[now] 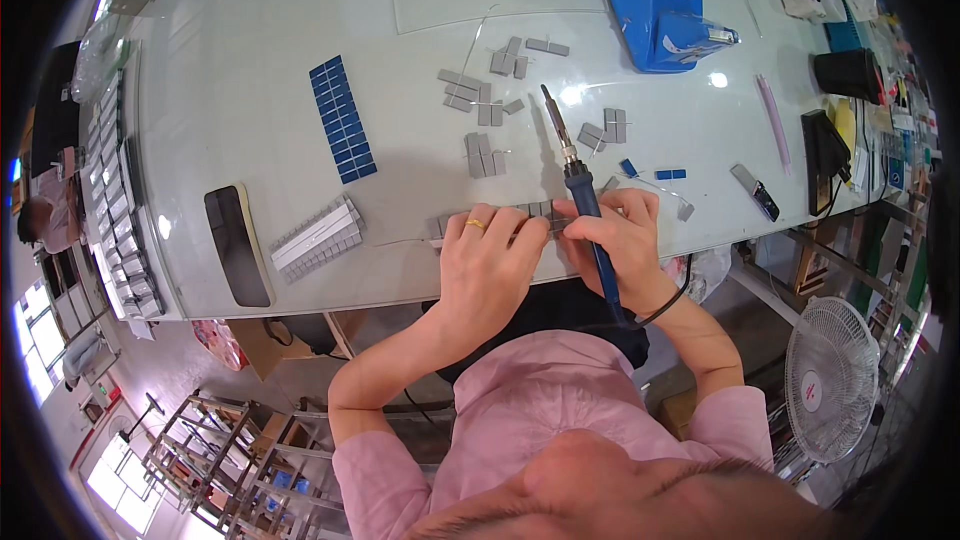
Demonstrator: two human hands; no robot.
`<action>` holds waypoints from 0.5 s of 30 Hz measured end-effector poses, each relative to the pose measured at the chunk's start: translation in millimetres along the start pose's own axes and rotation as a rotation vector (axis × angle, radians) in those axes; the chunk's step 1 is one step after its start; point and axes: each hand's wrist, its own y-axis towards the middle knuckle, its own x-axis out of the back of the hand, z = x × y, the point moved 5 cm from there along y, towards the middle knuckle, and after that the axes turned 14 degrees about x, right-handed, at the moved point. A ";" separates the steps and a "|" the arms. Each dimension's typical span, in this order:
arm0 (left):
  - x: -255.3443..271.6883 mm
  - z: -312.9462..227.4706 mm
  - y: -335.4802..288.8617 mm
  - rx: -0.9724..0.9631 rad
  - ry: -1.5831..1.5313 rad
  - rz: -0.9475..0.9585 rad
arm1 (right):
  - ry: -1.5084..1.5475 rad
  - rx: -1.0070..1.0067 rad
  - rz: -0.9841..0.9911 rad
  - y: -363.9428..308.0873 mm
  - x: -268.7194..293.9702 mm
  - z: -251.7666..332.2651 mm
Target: Soldering and assembling small electronic components on a workbench in a factory setting.
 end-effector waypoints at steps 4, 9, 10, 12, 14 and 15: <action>-0.1 -0.2 0.6 -0.005 -0.001 -0.002 | 0.002 -0.017 0.019 -0.3 -0.2 1.2; -0.2 -0.3 0.3 -0.001 -0.001 0.001 | -0.047 -0.001 0.020 1.8 0.2 3.2; -0.3 -0.2 0.5 0.001 -0.003 0.004 | -0.062 0.001 0.033 1.9 0.1 3.9; 0.1 -0.6 0.8 0.002 -0.009 0.004 | -0.072 -0.002 0.044 1.8 0.4 5.2; 0.3 -0.9 1.0 0.003 -0.016 0.003 | -0.082 -0.005 0.056 1.7 0.1 5.7; 0.3 -1.1 1.0 0.005 -0.015 0.002 | -0.083 -0.006 0.053 1.7 0.2 5.9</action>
